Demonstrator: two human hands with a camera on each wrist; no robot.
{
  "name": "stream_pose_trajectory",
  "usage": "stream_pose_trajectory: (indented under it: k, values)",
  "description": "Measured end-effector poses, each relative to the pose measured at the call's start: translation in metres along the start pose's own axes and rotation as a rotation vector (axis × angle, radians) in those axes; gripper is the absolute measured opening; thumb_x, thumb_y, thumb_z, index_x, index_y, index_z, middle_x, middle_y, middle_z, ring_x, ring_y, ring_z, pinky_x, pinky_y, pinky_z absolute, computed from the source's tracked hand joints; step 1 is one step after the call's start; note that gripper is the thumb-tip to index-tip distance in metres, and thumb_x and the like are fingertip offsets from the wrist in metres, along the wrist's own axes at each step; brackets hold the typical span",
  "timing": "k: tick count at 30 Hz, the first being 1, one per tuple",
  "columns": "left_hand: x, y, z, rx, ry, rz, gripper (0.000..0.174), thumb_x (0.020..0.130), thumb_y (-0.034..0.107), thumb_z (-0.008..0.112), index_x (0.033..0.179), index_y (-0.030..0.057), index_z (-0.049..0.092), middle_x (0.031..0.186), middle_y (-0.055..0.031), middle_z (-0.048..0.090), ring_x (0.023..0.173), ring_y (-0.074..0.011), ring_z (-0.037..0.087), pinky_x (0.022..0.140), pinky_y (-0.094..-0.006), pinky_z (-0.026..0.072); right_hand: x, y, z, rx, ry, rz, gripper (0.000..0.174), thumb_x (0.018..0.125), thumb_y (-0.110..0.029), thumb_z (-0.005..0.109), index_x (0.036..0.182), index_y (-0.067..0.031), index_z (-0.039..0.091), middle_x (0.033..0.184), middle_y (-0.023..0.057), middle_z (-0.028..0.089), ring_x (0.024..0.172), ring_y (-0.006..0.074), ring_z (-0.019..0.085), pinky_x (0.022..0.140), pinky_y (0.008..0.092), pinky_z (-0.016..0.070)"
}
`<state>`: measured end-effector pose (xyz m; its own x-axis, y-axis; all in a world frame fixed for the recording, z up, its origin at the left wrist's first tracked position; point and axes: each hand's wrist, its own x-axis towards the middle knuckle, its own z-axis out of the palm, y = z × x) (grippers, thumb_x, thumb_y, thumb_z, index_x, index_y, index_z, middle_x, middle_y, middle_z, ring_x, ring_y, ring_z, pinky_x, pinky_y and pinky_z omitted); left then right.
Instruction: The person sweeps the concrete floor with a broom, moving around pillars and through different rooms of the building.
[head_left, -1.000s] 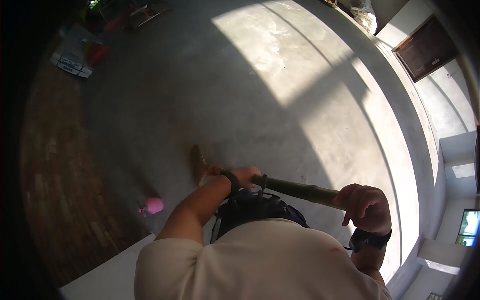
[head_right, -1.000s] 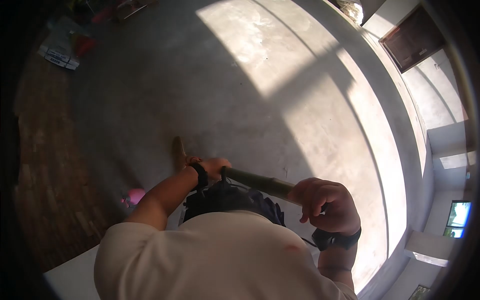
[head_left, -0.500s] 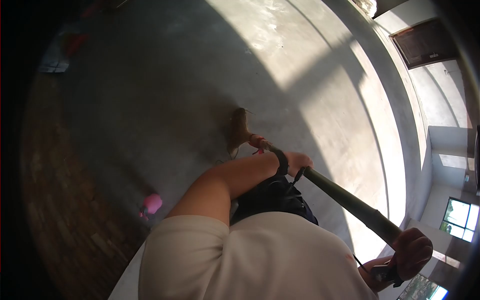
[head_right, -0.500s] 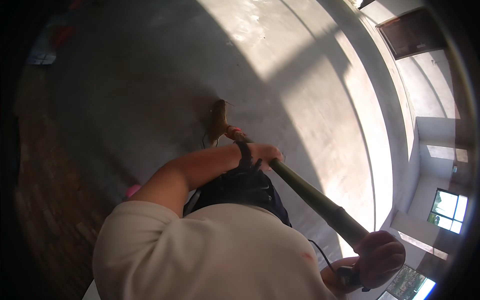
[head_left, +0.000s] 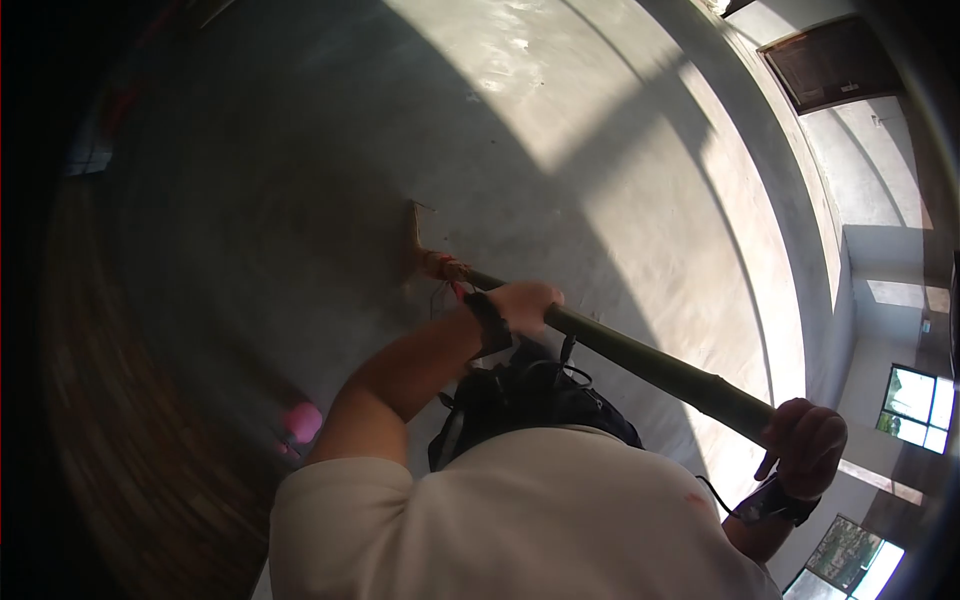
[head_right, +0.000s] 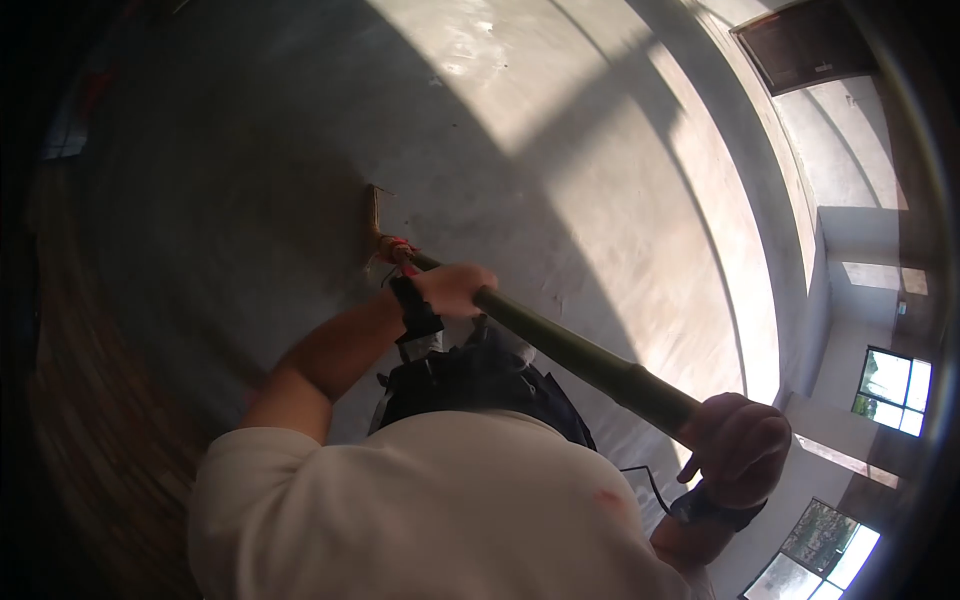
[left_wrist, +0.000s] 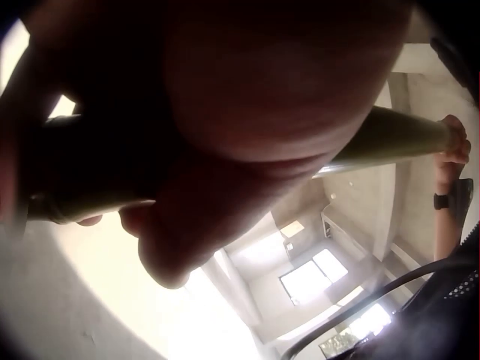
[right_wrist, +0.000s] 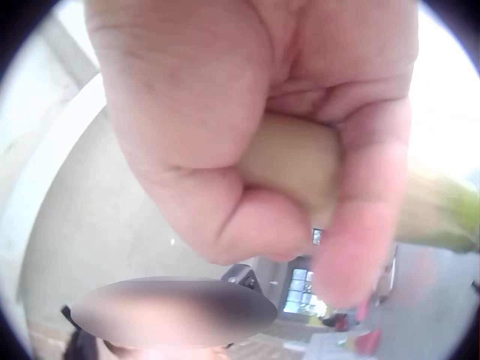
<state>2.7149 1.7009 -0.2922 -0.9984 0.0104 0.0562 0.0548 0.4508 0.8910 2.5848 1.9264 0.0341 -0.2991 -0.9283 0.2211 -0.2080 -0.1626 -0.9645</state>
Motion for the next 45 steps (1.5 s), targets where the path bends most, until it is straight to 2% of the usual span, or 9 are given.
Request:
stream_pose_trajectory:
  k: [4, 10, 12, 14, 19, 23, 32, 38, 45]
  values:
    - [-0.012, -0.002, 0.001, -0.037, 0.218, -0.100, 0.011, 0.067, 0.005, 0.061, 0.072, 0.0011, 0.052, 0.072, -0.0175, 0.056, 0.072, -0.0374, 0.057, 0.062, -0.0421, 0.0433, -0.004, 0.011, 0.016, 0.098, 0.236, 0.105, 0.023, 0.069, -0.005, 0.060, 0.059, -0.0107, 0.039, 0.056, 0.0009, 0.040, 0.051, 0.0148, 0.043, 0.039, 0.0245, 0.0370]
    - [0.006, 0.009, 0.000, -0.031, 0.280, -0.138, 0.011, 0.068, 0.006, 0.059, 0.075, 0.0014, 0.052, 0.072, -0.0195, 0.056, 0.074, -0.0404, 0.056, 0.063, -0.0431, 0.0436, 0.022, 0.027, -0.010, 0.486, -0.005, 0.018, 0.027, 0.057, -0.002, 0.079, 0.060, -0.0082, 0.053, 0.056, 0.0068, 0.059, 0.050, 0.0178, 0.058, 0.052, 0.0303, 0.0510]
    - [0.014, 0.009, 0.004, -0.026, 0.245, -0.126, 0.012, 0.068, 0.006, 0.059, 0.074, 0.0011, 0.051, 0.072, -0.0193, 0.055, 0.073, -0.0402, 0.056, 0.062, -0.0428, 0.0433, 0.018, 0.038, -0.026, 0.500, -0.082, 0.012, 0.026, 0.056, 0.002, 0.077, 0.066, -0.0071, 0.055, 0.059, 0.0064, 0.060, 0.054, 0.0179, 0.059, 0.056, 0.0308, 0.0512]
    - [0.023, 0.007, 0.011, -0.036, 0.164, -0.179, 0.013, 0.068, 0.007, 0.061, 0.074, 0.0012, 0.050, 0.071, -0.0186, 0.056, 0.074, -0.0390, 0.056, 0.062, -0.0418, 0.0429, 0.015, 0.053, -0.053, 0.516, -0.263, -0.031, 0.029, 0.055, 0.007, 0.073, 0.075, -0.0058, 0.056, 0.064, 0.0067, 0.061, 0.059, 0.0187, 0.061, 0.063, 0.0318, 0.0516]
    - [0.078, 0.001, 0.043, 0.018, -0.051, -0.272, 0.021, 0.066, 0.007, 0.069, 0.077, 0.0028, 0.052, 0.080, -0.0134, 0.056, 0.076, -0.0312, 0.055, 0.067, -0.0383, 0.0429, -0.013, 0.088, -0.137, 0.372, -0.368, 0.001, 0.022, 0.061, 0.008, 0.065, 0.079, -0.0026, 0.060, 0.079, 0.0090, 0.063, 0.086, 0.0264, 0.060, 0.068, 0.0348, 0.0508]
    - [0.149, 0.012, 0.057, 0.238, -0.379, -0.343, 0.027, 0.063, 0.014, 0.074, 0.085, 0.0064, 0.061, 0.082, -0.0144, 0.058, 0.085, -0.0330, 0.057, 0.075, -0.0411, 0.0463, -0.027, 0.098, -0.210, 0.250, -0.408, 0.000, 0.022, 0.065, 0.011, 0.059, 0.082, -0.0040, 0.061, 0.080, 0.0079, 0.062, 0.092, 0.0292, 0.059, 0.074, 0.0360, 0.0485]
    - [0.327, 0.055, 0.105, 0.381, -0.514, -0.115, 0.028, 0.062, 0.019, 0.077, 0.079, 0.0078, 0.058, 0.084, -0.0135, 0.055, 0.083, -0.0323, 0.055, 0.072, -0.0411, 0.0449, -0.066, 0.080, -0.344, 0.220, -0.406, -0.081, 0.015, 0.070, 0.006, 0.064, 0.083, -0.0023, 0.062, 0.087, 0.0087, 0.065, 0.093, 0.0309, 0.059, 0.079, 0.0389, 0.0482]
    - [0.401, 0.090, 0.178, 0.442, -0.815, 0.018, 0.029, 0.064, 0.025, 0.075, 0.083, 0.0096, 0.059, 0.085, -0.0131, 0.055, 0.084, -0.0325, 0.056, 0.073, -0.0414, 0.0463, -0.160, 0.056, -0.349, 0.133, -0.099, -0.163, 0.015, 0.072, -0.002, 0.071, 0.083, -0.0035, 0.062, 0.082, 0.0088, 0.064, 0.085, 0.0313, 0.059, 0.073, 0.0388, 0.0512]
    - [0.398, 0.136, 0.235, 0.425, -0.939, 0.214, 0.033, 0.065, 0.024, 0.073, 0.089, 0.0070, 0.059, 0.094, -0.0128, 0.058, 0.090, -0.0308, 0.057, 0.074, -0.0397, 0.0467, -0.225, 0.006, -0.293, -0.039, 0.047, -0.207, 0.014, 0.076, -0.002, 0.068, 0.087, 0.0002, 0.060, 0.084, 0.0109, 0.060, 0.083, 0.0313, 0.058, 0.075, 0.0413, 0.0510]
